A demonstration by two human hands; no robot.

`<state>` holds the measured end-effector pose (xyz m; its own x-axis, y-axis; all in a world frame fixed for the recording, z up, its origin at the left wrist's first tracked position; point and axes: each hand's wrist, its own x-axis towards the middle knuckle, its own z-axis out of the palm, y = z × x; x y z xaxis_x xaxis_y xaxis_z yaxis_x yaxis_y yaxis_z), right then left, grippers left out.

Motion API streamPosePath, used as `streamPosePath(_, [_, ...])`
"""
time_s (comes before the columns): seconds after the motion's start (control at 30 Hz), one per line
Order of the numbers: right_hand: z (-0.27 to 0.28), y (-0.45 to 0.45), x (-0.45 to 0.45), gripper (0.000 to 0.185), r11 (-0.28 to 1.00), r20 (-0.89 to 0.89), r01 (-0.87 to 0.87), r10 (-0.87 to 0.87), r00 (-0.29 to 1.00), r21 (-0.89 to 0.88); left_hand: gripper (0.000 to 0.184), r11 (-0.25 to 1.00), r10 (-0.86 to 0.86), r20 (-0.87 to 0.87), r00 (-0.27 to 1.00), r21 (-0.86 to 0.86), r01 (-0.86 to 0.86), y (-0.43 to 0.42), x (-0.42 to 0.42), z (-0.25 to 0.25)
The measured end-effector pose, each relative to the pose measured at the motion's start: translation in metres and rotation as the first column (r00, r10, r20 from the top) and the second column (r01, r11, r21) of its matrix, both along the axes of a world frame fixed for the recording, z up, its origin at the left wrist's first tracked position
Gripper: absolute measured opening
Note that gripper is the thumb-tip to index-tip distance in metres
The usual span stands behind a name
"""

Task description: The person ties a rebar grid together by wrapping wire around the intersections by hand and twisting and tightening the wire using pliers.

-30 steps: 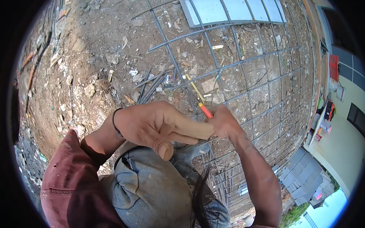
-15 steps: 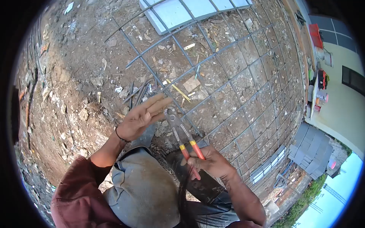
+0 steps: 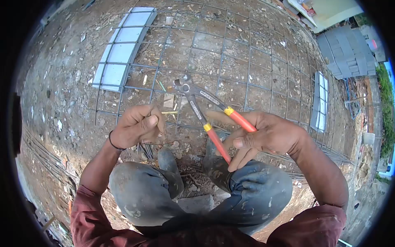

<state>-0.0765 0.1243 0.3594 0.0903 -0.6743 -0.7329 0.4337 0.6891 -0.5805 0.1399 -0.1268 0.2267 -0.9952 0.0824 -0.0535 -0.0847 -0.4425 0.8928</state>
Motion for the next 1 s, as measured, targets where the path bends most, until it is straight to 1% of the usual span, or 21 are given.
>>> streamPosePath(0.03, [-0.005,0.016,-0.013,0.067,0.999,0.014,0.037,-0.037,0.999,-0.011,0.03,0.99,0.076,0.049,0.996,0.115,-0.081,-0.005,-0.007,0.007])
streamPosePath(0.1, [-0.035,0.057,-0.038,0.071,0.984,-0.127,0.002,-0.025,0.992,-0.179,0.029,0.933,0.239,0.123,0.963,0.248,-0.263,-0.014,-0.019,0.036])
streamPosePath(0.13, [-0.052,0.079,-0.049,0.071,0.982,-0.105,0.042,-0.062,0.993,-0.182,0.03,0.92,0.312,0.124,0.942,0.207,-0.332,-0.014,-0.024,0.05])
streamPosePath(0.2, [-0.094,0.132,-0.062,0.076,0.969,-0.319,0.136,-0.198,0.927,-0.207,0.032,0.889,0.437,0.144,0.888,0.08,-0.451,-0.006,-0.031,0.077])
streamPosePath(0.23, [-0.121,0.161,-0.063,0.076,0.964,-0.307,0.168,-0.227,0.924,-0.209,0.032,0.866,0.495,0.15,0.856,-0.007,-0.5,0.002,-0.031,0.089])
streamPosePath(0.27, [-0.151,0.192,-0.061,0.069,0.934,-0.35,0.327,-0.357,0.866,-0.145,0.034,0.86,0.51,0.103,0.854,-0.085,-0.504,0.013,-0.03,0.095])
streamPosePath(0.3, [-0.181,0.219,-0.058,0.063,0.875,-0.4,0.476,-0.468,0.788,-0.086,0.034,0.871,0.49,0.107,0.865,-0.09,-0.482,0.03,-0.03,0.094])
streamPosePath(0.33, [-0.214,0.244,-0.048,0.063,0.864,-0.393,0.496,-0.486,0.781,-0.084,0.036,0.869,0.484,0.107,0.869,-0.172,-0.463,0.047,-0.03,0.091])
streamPosePath(0.37, [-0.243,0.265,-0.036,0.059,0.886,-0.765,0.458,-0.345,0.544,-0.074,0.039,0.861,0.477,0.1,0.873,-0.254,-0.441,0.063,-0.031,0.086])
streamPosePath(0.4, [-0.27,0.286,-0.03,0.056,0.901,-0.973,0.432,-0.132,0.189,-0.038,0.041,0.884,0.421,0.137,0.896,-0.284,-0.372,0.073,-0.03,0.073])
streamPosePath(0.43, [-0.283,0.3,-0.027,0.056,0.889,-0.971,0.456,-0.142,0.192,-0.04,0.043,0.902,0.363,0.179,0.915,-0.313,-0.297,0.083,-0.031,0.061])
streamPosePath(0.47, [-0.294,0.313,-0.023,0.056,0.83,-0.993,0.557,-0.088,0.077,-0.03,0.041,0.883,0.389,0.268,0.882,-0.383,-0.273,0.104,-0.041,0.056])
streamPosePath(0.5, [-0.306,0.328,-0.021,0.055,0.76,-0.999,0.65,-0.014,-0.032,-0.031,0.041,0.889,0.364,0.272,0.891,-0.387,-0.245,0.118,-0.045,0.046])
streamPosePath(0.53, [-0.325,0.348,-0.024,0.057,0.755,-0.981,0.65,0.055,-0.187,-0.082,0.039,0.881,0.327,0.304,0.895,-0.441,-0.172,0.13,-0.05,0.029])
streamPosePath(0.6, [-0.328,0.367,-0.036,0.058,0.69,-0.973,0.72,0.102,-0.207,-0.08,0.037,0.871,0.255,0.334,0.908,-0.487,-0.066,0.157,-0.069,-0.006])
streamPosePath(0.67, [-0.341,0.381,-0.055,0.059,0.629,-0.952,0.775,0.197,-0.236,-0.063,0.034,0.938,0.259,0.432,0.864,-0.326,-0.118,0.187,-0.088,-0.042])
streamPosePath(0.7, [-0.35,0.386,-0.062,0.059,0.612,-0.955,0.789,0.204,-0.214,-0.046,0.034,0.941,0.239,0.449,0.861,-0.325,-0.092,0.201,-0.099,-0.056])
streamPosePath(0.77, [-0.361,0.393,-0.074,0.059,0.663,-0.925,0.742,0.213,-0.314,-0.099,0.033,0.968,0.247,0.531,0.81,-0.099,-0.23,0.229,-0.124,-0.082])
streamPosePath(0.8, [-0.364,0.395,-0.078,0.059,0.67,-0.934,0.738,0.207,-0.291,-0.081,0.033,0.965,0.258,0.552,0.793,-0.109,-0.238,0.24,-0.131,-0.091])
streamPosePath(0.83, [-0.368,0.395,-0.083,0.059,0.683,-0.915,0.73,0.266,-0.302,-0.042,0.032,0.966,0.242,0.555,0.796,-0.065,-0.248,0.247,-0.137,-0.098])
streamPosePath(1.0, [-0.383,0.389,-0.085,0.052,0.741,-0.847,0.667,0.404,-0.346,0.081,0.031,0.961,0.234,0.549,0.802,-0.006,-0.276,0.23,-0.151,-0.118])
